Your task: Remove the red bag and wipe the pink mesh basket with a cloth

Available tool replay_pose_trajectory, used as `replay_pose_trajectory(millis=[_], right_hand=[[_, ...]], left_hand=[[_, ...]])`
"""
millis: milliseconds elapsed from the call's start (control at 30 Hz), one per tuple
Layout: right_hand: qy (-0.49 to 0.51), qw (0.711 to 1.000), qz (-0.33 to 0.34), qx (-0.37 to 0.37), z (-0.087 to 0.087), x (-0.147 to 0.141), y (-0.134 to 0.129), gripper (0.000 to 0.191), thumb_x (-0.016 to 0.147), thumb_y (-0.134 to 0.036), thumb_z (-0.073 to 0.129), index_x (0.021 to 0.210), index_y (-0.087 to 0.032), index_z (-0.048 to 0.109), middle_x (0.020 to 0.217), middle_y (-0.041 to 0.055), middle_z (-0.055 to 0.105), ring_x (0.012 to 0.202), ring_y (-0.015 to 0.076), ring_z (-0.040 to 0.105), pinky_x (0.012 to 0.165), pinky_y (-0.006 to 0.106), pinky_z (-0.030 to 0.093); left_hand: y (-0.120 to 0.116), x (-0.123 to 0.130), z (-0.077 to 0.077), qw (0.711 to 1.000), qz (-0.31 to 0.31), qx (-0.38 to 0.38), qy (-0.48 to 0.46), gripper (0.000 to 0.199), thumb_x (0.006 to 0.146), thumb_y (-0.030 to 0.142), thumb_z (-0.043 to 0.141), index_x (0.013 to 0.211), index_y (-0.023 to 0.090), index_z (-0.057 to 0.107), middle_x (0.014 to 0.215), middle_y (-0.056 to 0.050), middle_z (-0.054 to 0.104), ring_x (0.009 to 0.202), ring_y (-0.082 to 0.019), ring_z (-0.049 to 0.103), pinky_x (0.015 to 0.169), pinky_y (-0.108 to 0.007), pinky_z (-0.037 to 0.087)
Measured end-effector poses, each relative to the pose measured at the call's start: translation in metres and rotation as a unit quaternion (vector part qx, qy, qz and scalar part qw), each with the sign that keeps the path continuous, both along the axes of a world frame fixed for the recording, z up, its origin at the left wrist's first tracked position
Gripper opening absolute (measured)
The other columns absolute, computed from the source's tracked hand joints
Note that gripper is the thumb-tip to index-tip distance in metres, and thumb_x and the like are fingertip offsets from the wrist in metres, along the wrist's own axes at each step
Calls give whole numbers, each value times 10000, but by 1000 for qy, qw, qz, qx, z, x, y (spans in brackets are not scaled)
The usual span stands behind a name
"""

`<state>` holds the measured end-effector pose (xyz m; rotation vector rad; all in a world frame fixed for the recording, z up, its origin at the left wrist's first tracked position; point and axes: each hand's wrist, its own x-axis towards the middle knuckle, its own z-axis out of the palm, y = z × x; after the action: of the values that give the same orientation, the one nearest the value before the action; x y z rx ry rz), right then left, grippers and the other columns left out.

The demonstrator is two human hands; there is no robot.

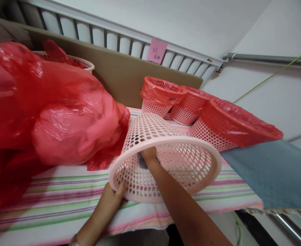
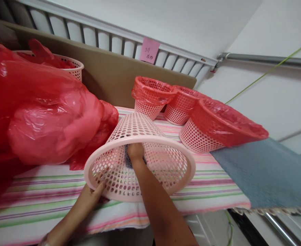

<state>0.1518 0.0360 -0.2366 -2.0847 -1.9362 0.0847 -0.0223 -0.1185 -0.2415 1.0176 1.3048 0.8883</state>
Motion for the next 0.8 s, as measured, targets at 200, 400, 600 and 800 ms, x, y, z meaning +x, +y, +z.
replay_pose_trajectory(millis=[200, 400, 600, 800], right_hand=[[-50, 998, 7, -29, 7, -14, -61, 349, 839, -201, 486, 1184, -207, 536, 1117, 103, 563, 993, 224, 554, 792, 297, 415], [-31, 997, 58, -36, 8, -17, -161, 278, 783, -186, 527, 1055, -235, 564, 1065, 65, 554, 982, 212, 540, 815, 282, 403], [-61, 995, 56, -49, 11, -9, -163, 280, 784, -191, 530, 1060, -226, 567, 1029, 68, 560, 951, 217, 551, 780, 286, 413], [-64, 997, 14, -38, 10, -15, -60, 353, 881, -205, 420, 1218, -198, 525, 1147, 114, 573, 1033, 232, 548, 819, 313, 416]], left_hand=[[0, 4, -10, 998, 13, -5, -66, 644, 793, 371, 602, 1356, 131, 403, 889, -81, 698, 582, -184, 642, 474, -304, 569], [-9, 7, -10, 996, 5, 24, -86, 581, 809, 385, 588, 1302, 119, 434, 958, -95, 675, 602, -170, 651, 491, -306, 581], [-22, 17, -18, 996, -29, 56, -58, 543, 828, 450, 529, 1221, 79, 478, 756, -51, 678, 386, -108, 592, 409, -225, 510], [-21, 16, -8, 999, -12, 22, -45, 525, 773, 450, 578, 1139, 77, 530, 699, -32, 652, 352, -110, 582, 380, -214, 476]])
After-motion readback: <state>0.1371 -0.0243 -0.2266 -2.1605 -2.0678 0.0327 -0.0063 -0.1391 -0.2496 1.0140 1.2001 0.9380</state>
